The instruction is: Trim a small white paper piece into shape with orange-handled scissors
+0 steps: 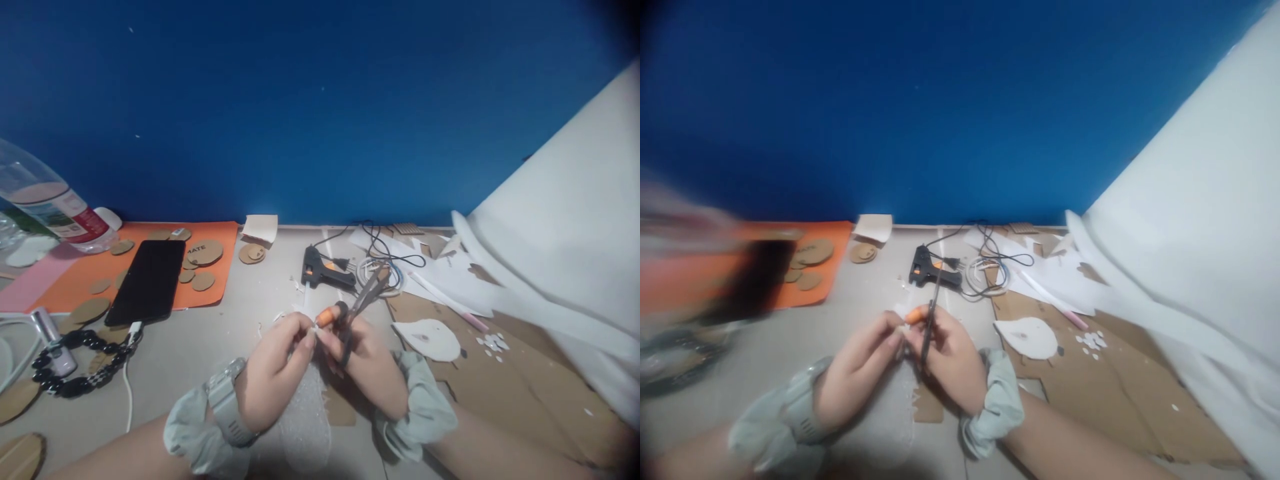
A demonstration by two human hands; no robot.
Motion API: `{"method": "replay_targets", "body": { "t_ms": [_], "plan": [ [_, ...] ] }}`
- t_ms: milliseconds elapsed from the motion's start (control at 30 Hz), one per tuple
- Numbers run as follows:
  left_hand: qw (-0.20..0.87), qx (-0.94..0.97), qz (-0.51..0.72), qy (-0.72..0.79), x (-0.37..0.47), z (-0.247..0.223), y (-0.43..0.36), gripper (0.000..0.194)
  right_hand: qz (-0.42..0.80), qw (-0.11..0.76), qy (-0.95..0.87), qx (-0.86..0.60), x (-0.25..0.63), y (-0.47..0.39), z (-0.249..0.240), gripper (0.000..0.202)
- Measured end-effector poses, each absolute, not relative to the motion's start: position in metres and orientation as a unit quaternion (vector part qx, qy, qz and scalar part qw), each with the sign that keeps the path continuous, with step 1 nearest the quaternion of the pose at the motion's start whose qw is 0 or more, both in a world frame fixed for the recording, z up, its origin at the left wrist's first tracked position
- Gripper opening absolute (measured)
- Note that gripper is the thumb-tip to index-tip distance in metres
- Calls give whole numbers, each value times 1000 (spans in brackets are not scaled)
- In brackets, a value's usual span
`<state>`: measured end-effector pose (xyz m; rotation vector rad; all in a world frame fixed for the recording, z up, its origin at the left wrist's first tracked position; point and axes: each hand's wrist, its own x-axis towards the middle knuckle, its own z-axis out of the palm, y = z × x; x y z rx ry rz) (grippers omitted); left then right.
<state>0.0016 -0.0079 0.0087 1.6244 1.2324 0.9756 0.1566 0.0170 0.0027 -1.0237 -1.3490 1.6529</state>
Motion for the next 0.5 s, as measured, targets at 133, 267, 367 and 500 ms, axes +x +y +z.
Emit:
{"method": "replay_targets", "body": {
  "t_ms": [133,267,367,500],
  "plan": [
    [423,656,387,491,2,10,-8,20,660,368,-521,-399,156,19,4,20],
    [421,658,383,494,2,11,-7,20,660,363,-512,-414,156,19,5,23],
    [422,656,380,498,2,10,-8,20,654,369,-512,-416,156,18,4,23],
    [426,651,380,500,1,9,-9,20,647,372,-520,-415,157,18,4,24]
  ]
}}
